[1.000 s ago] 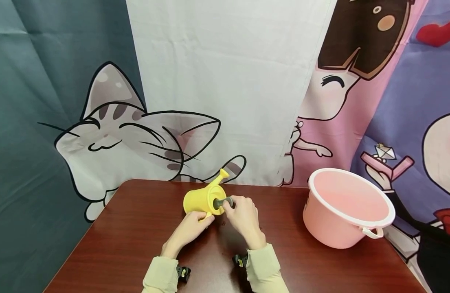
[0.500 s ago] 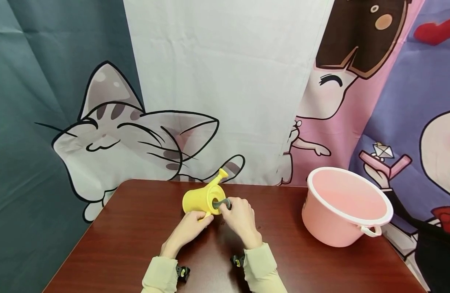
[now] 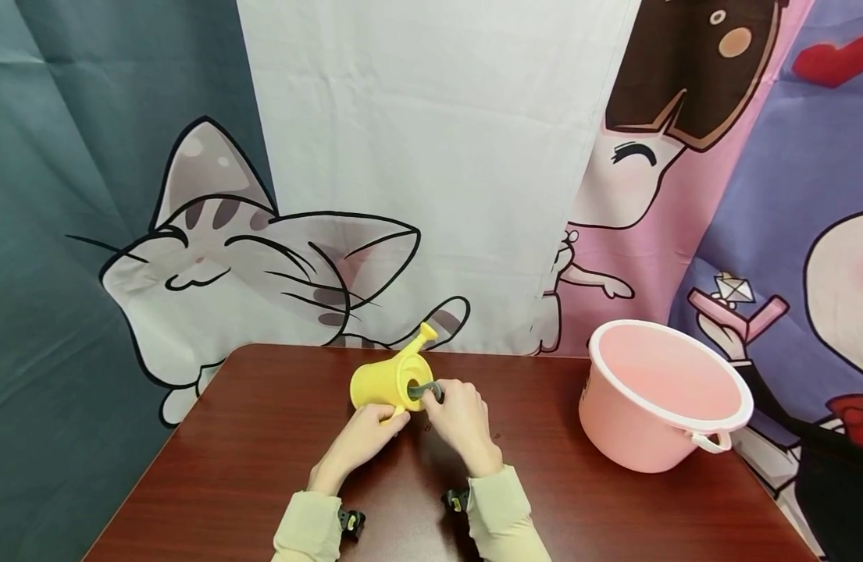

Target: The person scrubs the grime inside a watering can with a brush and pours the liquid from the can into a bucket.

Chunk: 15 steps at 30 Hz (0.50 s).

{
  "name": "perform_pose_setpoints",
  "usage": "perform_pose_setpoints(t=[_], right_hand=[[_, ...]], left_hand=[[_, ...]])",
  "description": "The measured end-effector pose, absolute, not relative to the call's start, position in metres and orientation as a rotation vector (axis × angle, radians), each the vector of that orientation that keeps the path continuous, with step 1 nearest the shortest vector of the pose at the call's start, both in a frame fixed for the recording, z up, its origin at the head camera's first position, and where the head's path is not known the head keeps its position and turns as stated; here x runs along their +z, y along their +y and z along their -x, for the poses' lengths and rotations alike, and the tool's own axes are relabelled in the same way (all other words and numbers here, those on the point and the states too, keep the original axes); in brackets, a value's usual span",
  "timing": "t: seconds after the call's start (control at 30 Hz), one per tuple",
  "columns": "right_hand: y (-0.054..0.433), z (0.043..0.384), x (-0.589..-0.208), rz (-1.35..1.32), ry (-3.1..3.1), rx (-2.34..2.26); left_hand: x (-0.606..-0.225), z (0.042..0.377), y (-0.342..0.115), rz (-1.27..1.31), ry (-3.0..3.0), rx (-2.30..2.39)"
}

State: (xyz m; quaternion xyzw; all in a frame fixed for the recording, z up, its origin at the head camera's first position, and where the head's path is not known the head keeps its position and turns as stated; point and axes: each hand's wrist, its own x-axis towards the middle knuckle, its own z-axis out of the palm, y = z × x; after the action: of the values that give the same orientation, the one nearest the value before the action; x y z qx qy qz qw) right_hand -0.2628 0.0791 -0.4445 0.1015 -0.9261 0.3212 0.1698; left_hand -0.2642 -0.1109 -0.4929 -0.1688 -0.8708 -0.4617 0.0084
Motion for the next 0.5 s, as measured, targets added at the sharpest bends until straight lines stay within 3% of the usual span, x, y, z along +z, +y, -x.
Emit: perform_pose_setpoints(t=[0.5], right_hand=[[0.084, 0.257, -0.427, -0.436, -2.435, 1.025]], left_hand=[[-0.492, 0.262, -0.112, 0.525, -2.732, -1.447]])
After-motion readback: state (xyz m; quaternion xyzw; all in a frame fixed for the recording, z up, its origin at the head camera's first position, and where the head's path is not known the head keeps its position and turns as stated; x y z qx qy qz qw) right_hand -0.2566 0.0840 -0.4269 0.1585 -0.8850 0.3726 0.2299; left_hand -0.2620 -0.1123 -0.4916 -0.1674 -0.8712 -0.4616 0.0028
